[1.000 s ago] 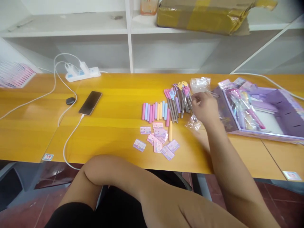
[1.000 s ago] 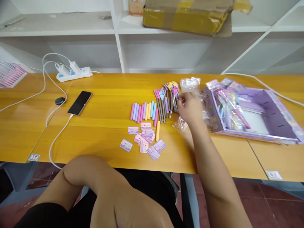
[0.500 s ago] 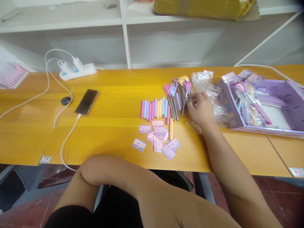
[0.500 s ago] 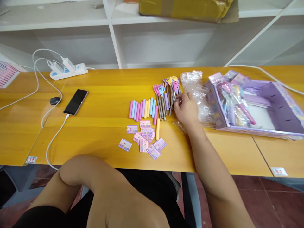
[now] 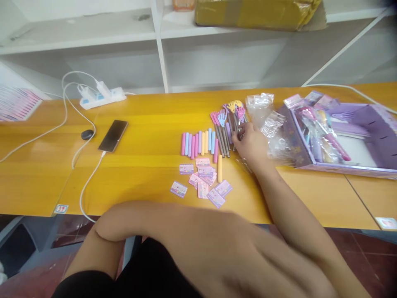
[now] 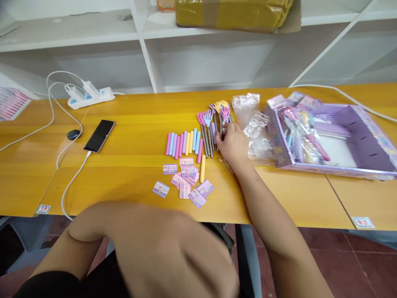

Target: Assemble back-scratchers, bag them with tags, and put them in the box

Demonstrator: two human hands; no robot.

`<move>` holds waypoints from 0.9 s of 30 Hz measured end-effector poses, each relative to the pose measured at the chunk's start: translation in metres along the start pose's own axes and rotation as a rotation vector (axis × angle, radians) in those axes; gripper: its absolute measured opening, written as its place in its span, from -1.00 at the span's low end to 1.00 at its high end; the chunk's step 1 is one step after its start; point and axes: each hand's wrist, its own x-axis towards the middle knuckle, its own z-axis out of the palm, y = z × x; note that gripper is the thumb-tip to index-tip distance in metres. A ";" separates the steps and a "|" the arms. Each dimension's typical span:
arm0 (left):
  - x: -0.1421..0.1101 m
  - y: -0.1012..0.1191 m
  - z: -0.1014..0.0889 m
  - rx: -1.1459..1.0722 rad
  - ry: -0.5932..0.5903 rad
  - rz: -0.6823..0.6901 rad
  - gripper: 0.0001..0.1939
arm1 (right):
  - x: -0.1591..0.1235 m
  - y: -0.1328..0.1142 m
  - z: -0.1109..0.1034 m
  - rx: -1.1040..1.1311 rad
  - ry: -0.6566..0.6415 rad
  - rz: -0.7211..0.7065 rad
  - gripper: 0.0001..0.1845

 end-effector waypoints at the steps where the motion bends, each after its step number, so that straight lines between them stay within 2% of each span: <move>1: -0.004 -0.015 -0.005 0.007 0.033 0.003 -0.73 | 0.000 -0.001 0.000 -0.004 -0.013 0.012 -0.57; 2: -0.011 -0.034 -0.008 0.027 0.158 -0.069 -0.74 | 0.000 -0.002 0.000 -0.008 -0.028 0.023 -0.56; 3: -0.019 -0.056 -0.010 0.086 0.320 -0.215 -0.77 | 0.000 -0.002 -0.001 -0.011 -0.043 0.033 -0.55; 4: -0.029 -0.081 -0.012 0.178 0.464 -0.401 -0.83 | 0.001 -0.002 -0.001 -0.012 -0.057 0.044 -0.54; 6: -0.049 -0.131 -0.011 0.306 0.667 -0.762 -0.87 | 0.003 -0.002 -0.001 0.001 -0.074 0.064 -0.53; 7: -0.058 -0.151 -0.010 0.336 0.731 -0.902 -0.85 | 0.003 -0.001 -0.001 0.017 -0.076 0.077 -0.52; 8: -0.066 -0.168 -0.008 0.359 0.741 -0.992 -0.78 | 0.004 0.000 0.000 0.040 -0.073 0.089 -0.51; 10: -0.073 -0.187 -0.003 0.397 0.713 -1.079 -0.68 | 0.005 0.002 0.001 0.112 -0.046 0.104 -0.49; 13: -0.072 -0.191 0.003 0.452 0.654 -1.066 -0.68 | 0.006 0.006 0.003 0.276 0.050 0.104 -0.46; 17: -0.070 -0.188 0.002 0.471 0.641 -1.053 -0.86 | 0.008 0.012 0.005 0.522 0.212 0.088 -0.44; 19: -0.075 -0.190 0.000 0.470 0.620 -1.082 -0.91 | 0.010 0.013 0.005 0.639 0.230 0.100 -0.52; 23: -0.087 -0.191 -0.001 0.479 0.582 -1.160 -0.90 | 0.008 0.006 0.002 0.918 0.131 0.196 -0.67; 27: -0.095 -0.182 -0.001 0.512 0.512 -1.118 -0.93 | 0.000 -0.010 -0.007 1.195 -0.021 0.294 -0.53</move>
